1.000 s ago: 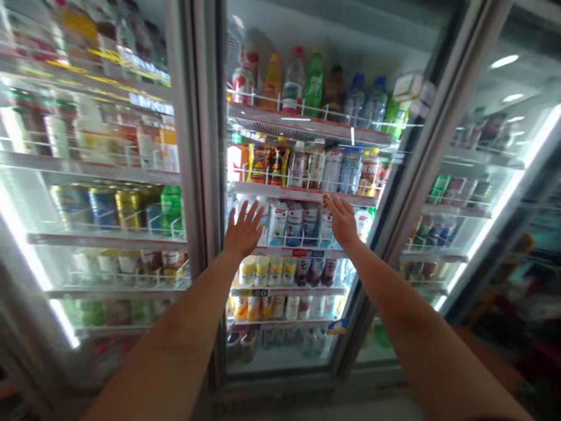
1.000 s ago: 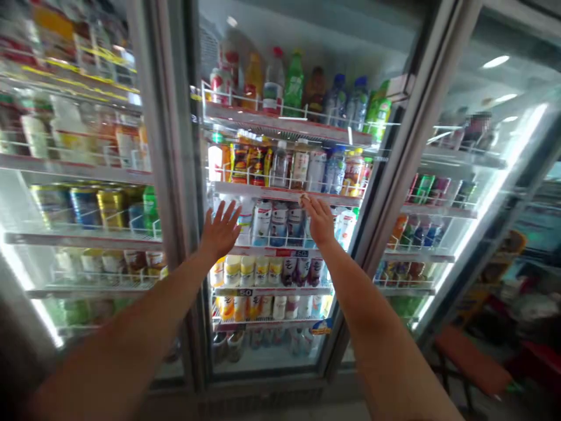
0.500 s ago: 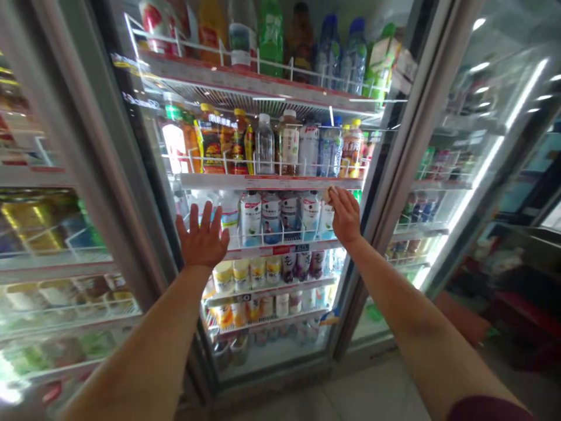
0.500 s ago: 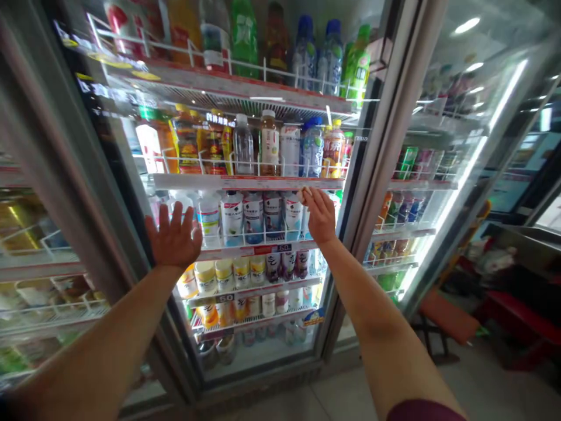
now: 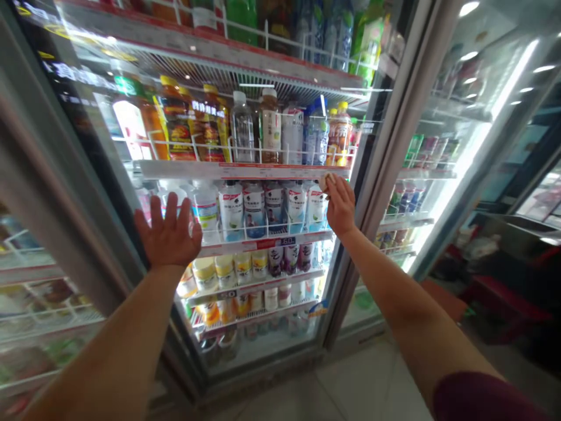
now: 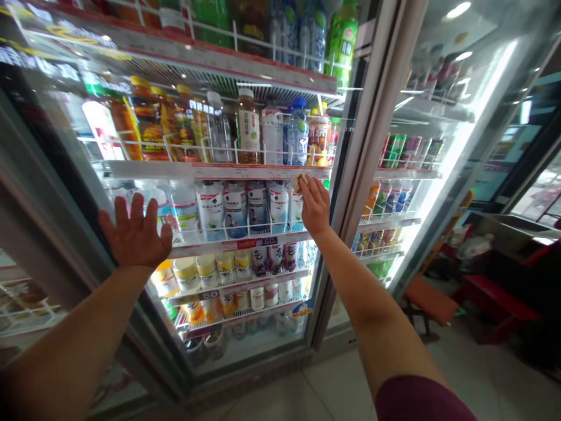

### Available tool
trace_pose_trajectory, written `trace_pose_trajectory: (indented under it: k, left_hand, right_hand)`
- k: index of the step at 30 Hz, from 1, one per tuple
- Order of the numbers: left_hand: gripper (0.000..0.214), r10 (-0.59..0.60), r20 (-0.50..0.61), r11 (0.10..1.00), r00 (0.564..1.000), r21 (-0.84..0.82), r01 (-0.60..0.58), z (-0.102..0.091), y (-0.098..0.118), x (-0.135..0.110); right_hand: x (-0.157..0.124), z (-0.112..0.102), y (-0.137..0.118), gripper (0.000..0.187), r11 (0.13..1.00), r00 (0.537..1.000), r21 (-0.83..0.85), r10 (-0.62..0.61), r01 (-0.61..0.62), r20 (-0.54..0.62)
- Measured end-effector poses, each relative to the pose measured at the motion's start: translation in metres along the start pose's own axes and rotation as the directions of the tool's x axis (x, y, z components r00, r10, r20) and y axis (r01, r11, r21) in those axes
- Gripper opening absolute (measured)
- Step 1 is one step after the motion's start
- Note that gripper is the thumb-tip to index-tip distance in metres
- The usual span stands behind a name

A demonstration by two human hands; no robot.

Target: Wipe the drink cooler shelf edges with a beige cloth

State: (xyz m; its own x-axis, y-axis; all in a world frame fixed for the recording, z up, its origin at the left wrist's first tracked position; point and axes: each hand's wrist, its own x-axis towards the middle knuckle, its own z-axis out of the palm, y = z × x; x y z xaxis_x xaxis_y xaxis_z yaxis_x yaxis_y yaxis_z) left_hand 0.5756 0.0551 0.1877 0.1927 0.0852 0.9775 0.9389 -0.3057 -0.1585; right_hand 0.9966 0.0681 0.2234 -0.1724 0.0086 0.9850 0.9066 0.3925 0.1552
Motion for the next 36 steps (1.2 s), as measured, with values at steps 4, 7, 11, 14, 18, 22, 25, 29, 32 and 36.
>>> trace_pose_trajectory:
  k: [4,7,11,14,18,22,25,29,32,36]
  left_hand:
    - [0.069,0.043,-0.025,0.999,0.999,0.010,-0.043,0.000,-0.001,0.001]
    - [0.069,0.051,-0.038,0.999,0.998,0.020,-0.050,-0.001,-0.001,0.002]
    - [0.071,0.061,-0.049,0.998,0.997,0.024,-0.060,0.001,-0.004,0.000]
    - [0.074,0.066,-0.039,0.998,0.997,0.015,-0.066,0.000,-0.008,-0.002]
    - [0.077,0.033,0.032,0.999,0.999,-0.016,-0.032,-0.003,-0.011,-0.002]
    - [0.079,0.021,0.059,0.999,0.998,-0.037,-0.019,-0.004,-0.012,-0.002]
    - [0.080,0.027,0.059,0.999,0.998,-0.034,-0.025,-0.002,-0.013,-0.002]
    - [0.081,0.057,0.034,0.998,0.998,-0.006,-0.057,0.000,-0.014,-0.002]
    - [0.079,0.085,0.003,0.996,0.996,0.016,-0.085,-0.001,-0.011,-0.001]
    - [0.074,0.085,-0.012,0.996,0.996,0.023,-0.084,-0.003,-0.005,0.000]
  right_hand:
    - [-0.034,0.005,-0.017,0.052,0.983,0.981,-0.022,-0.179,0.181,0.071]
    - [-0.043,0.001,-0.014,0.047,0.948,0.939,0.024,-0.318,0.318,0.134]
    - [-0.010,0.000,0.006,0.047,0.965,0.959,-0.017,-0.258,0.262,0.114]
    - [0.013,0.013,-0.001,0.045,0.993,0.994,-0.079,0.079,-0.084,-0.073]
    - [0.011,0.028,-0.031,0.053,0.948,0.944,-0.091,0.290,-0.306,-0.158]
    - [-0.006,0.023,-0.039,0.053,0.979,0.948,-0.060,-0.174,0.196,0.267]
    - [-0.010,0.019,-0.036,0.053,0.915,0.855,-0.001,-0.375,0.402,0.358]
    - [-0.010,0.028,-0.041,0.049,0.989,0.999,-0.142,-0.031,0.026,-0.033]
    - [-0.012,0.033,-0.045,0.050,0.974,0.963,-0.111,0.173,-0.199,-0.209]
    - [-0.019,0.029,-0.041,0.049,0.993,0.994,-0.063,-0.096,0.099,0.059]
